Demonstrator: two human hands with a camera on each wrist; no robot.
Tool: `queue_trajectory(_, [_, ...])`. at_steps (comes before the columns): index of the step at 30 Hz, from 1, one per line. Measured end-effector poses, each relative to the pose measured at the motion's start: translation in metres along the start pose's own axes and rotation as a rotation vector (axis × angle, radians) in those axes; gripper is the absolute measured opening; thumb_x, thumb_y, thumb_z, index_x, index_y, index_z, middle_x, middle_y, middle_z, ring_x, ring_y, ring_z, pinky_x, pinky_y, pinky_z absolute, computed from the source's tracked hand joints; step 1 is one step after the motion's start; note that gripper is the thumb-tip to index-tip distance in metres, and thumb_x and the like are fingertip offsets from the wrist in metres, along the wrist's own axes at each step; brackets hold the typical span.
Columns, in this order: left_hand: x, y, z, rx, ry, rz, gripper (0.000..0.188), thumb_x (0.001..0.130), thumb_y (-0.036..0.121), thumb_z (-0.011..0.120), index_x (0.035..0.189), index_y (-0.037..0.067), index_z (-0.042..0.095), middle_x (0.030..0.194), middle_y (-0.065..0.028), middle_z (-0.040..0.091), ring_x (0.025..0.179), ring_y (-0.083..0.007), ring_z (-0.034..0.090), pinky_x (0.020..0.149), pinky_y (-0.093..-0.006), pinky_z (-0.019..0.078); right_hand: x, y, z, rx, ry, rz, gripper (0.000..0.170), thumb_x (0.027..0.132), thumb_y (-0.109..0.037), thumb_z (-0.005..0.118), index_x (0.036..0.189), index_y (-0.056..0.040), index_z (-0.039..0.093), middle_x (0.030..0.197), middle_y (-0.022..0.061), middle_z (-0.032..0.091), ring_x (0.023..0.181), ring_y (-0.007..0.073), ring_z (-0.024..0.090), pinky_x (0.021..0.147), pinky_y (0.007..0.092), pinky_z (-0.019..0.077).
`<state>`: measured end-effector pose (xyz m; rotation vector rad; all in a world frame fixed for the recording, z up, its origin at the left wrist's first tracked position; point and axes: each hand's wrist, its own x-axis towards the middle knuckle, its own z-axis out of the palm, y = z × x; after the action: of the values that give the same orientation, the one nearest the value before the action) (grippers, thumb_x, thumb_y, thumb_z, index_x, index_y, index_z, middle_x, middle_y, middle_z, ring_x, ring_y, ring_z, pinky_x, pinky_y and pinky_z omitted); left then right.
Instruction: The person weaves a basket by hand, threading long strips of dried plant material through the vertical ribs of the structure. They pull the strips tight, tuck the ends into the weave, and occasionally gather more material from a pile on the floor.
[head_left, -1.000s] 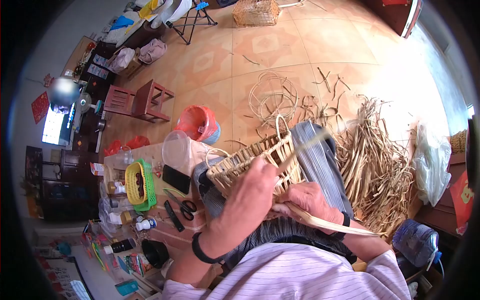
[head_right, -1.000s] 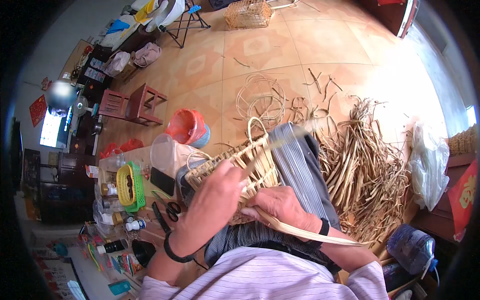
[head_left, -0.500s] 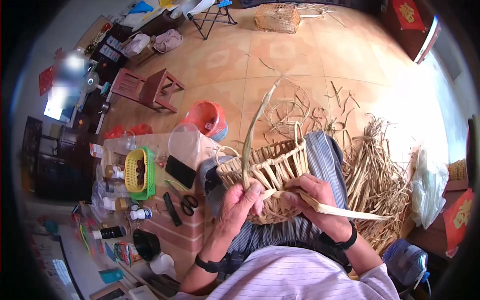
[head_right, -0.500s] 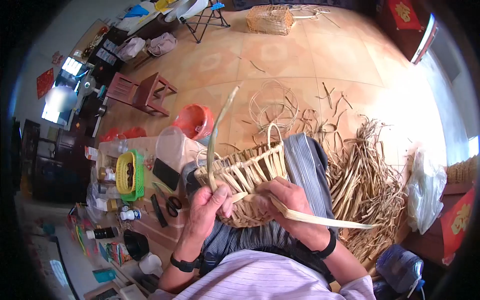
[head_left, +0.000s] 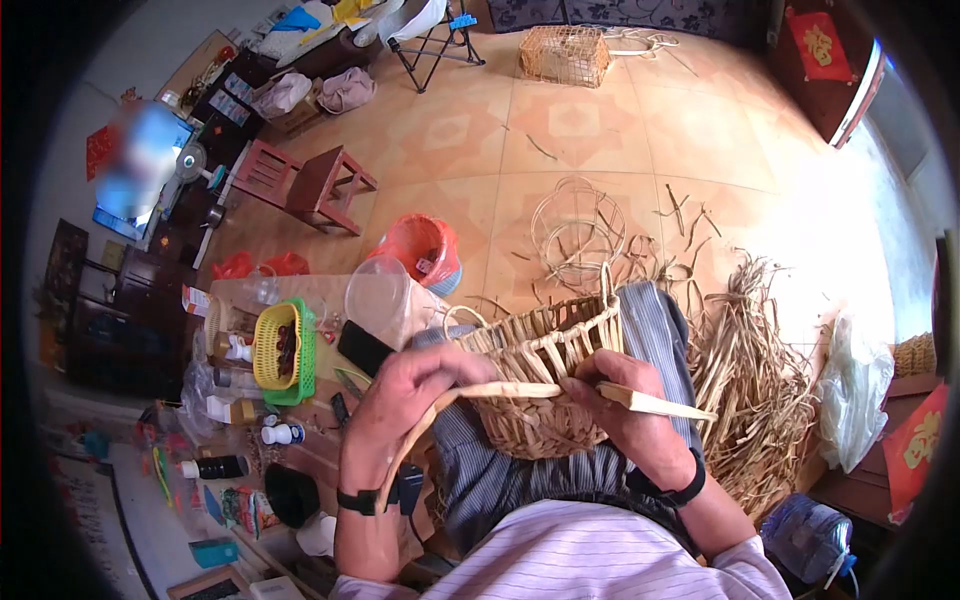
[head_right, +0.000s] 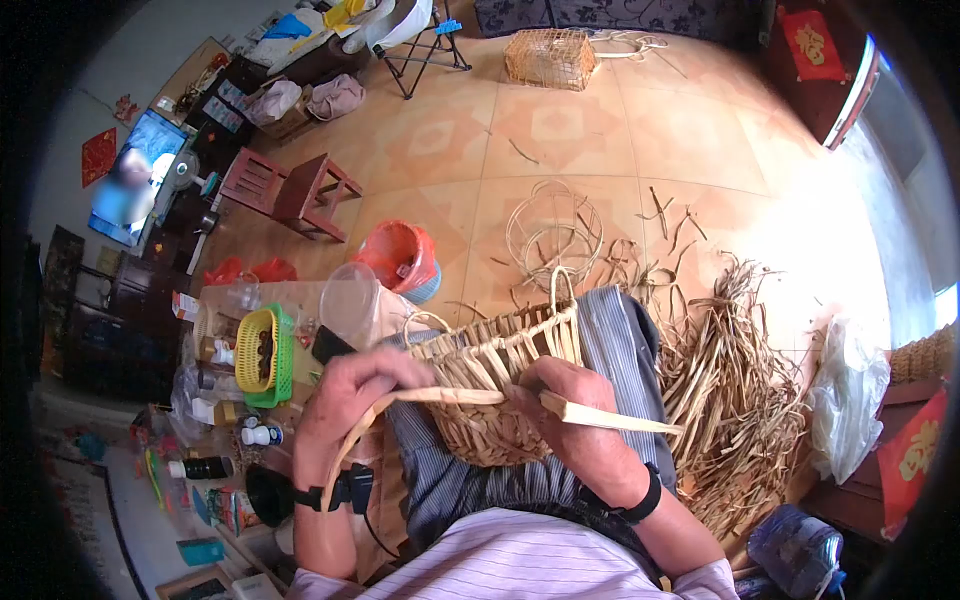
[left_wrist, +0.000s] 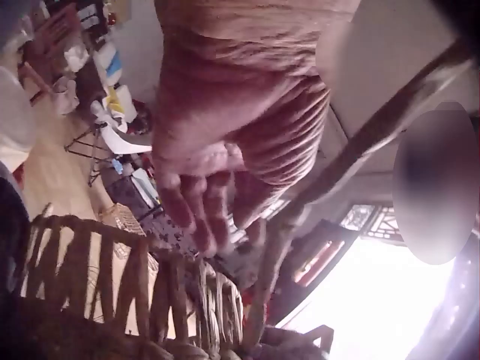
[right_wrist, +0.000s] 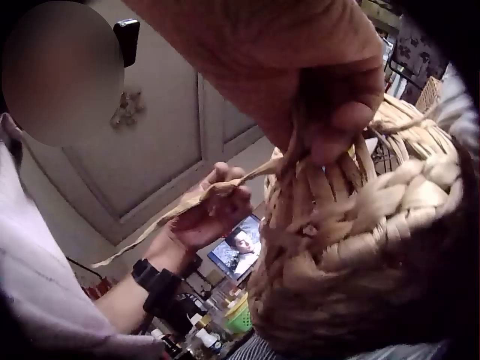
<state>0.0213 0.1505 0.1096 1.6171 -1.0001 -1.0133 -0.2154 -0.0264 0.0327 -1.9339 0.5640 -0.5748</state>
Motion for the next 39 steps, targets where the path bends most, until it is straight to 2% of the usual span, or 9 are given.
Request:
queue_trajectory(3, [0.039,0.017,0.012,0.525,0.08,0.342,0.013,0.095,0.007,0.075,0.106,-0.001,0.074,0.108,-0.0132,0.077,0.104,-0.0213,0.072,0.1,-0.0362,0.0559,0.002,-0.01,-0.002,0.017,0.001,0.06,0.019,0.09,-0.016,0.086,0.094,-0.0052,0.071,0.079,0.0136,0.074,0.069,0.0334,0.073,0.062,0.0419,0.0561])
queue_trajectory(6, [0.069,0.01,0.034,0.058,-0.101,-0.166,0.025,0.091,0.016,0.08,0.107,-0.001,0.073,0.101,-0.0126,0.076,0.098,-0.0195,0.071,0.093,-0.0368,0.0562,0.0,-0.007,0.003,-0.017,0.007,0.08,0.021,0.088,-0.016,0.087,0.093,-0.0061,0.069,0.078,0.013,0.074,0.067,0.0331,0.074,0.061,0.0409,0.0565])
queue_trajectory(10, [0.101,-0.009,0.039,0.444,-0.411,-0.094,0.042,0.081,0.029,0.086,0.103,-0.004,0.071,0.084,-0.0099,0.072,0.081,-0.0129,0.064,0.075,-0.0347,0.0525,-0.002,-0.001,0.014,-0.103,0.063,0.084,0.022,0.087,-0.014,0.087,0.093,-0.007,0.067,0.077,0.0128,0.073,0.067,0.0339,0.073,0.06,0.0411,0.0564])
queue_trajectory(14, [0.108,-0.015,0.046,0.401,-0.455,-0.161,0.034,0.078,0.023,0.08,0.095,-0.004,0.07,0.076,-0.0065,0.069,0.073,-0.0125,0.062,0.067,-0.0354,0.0516,-0.002,0.006,0.02,-0.095,0.091,0.07,0.02,0.087,-0.008,0.084,0.093,-0.0061,0.065,0.074,0.0133,0.071,0.066,0.0329,0.073,0.059,0.0402,0.0558])
queue_trajectory(21, [0.114,-0.009,0.064,0.52,-0.386,-0.18,0.038,0.072,0.017,0.077,0.1,-0.008,0.071,0.076,-0.0114,0.07,0.068,-0.0165,0.063,0.063,-0.0366,0.0509,-0.01,0.001,0.009,0.169,-0.02,0.154,0.018,0.095,-0.005,0.082,0.094,-0.0007,0.065,0.079,0.0089,0.07,0.072,0.0161,0.067,0.065,0.0315,0.0539])
queue_trajectory(31, [0.121,-0.034,0.045,0.096,-0.562,-0.292,0.044,0.075,0.016,0.086,0.11,-0.007,0.074,0.091,-0.0079,0.078,0.078,-0.0135,0.071,0.07,-0.0311,0.0563,-0.018,0.001,-0.008,0.382,-0.144,0.381,0.014,0.099,-0.006,0.08,0.107,0.0,0.07,0.085,0.0015,0.07,0.08,0.0095,0.066,0.071,0.0275,0.0555])
queue_trajectory(35, [0.119,-0.033,0.047,0.081,-0.57,-0.225,0.035,0.075,0.027,0.079,0.089,-0.005,0.075,0.073,-0.0007,0.069,0.067,-0.0109,0.061,0.063,-0.031,0.0468,-0.006,-0.002,-0.004,0.052,-0.033,-0.083,0.012,0.095,0.003,0.075,0.104,-0.0004,0.069,0.095,0.0125,0.072,0.086,0.0262,0.074,0.073,0.0344,0.0579])
queue_trajectory(36, [0.119,-0.033,0.047,0.067,-0.572,-0.211,0.035,0.075,0.027,0.079,0.089,-0.005,0.075,0.073,-0.0006,0.069,0.067,-0.0109,0.061,0.063,-0.0312,0.0468,-0.001,-0.007,-0.003,-0.01,-0.033,-0.147,0.018,0.091,0.006,0.074,0.106,-0.0009,0.068,0.096,0.0175,0.069,0.086,0.0375,0.072,0.072,0.0404,0.0574])
queue_trajectory(39, [0.117,-0.026,0.044,0.031,-0.571,-0.231,0.036,0.076,0.028,0.08,0.092,-0.005,0.076,0.076,-0.001,0.071,0.069,-0.011,0.062,0.064,-0.0315,0.0477,0.001,-0.014,0.0,-0.139,-0.013,-0.218,0.022,0.089,0.007,0.075,0.108,-0.0014,0.067,0.095,0.0174,0.067,0.084,0.0394,0.069,0.071,0.0439,0.056])
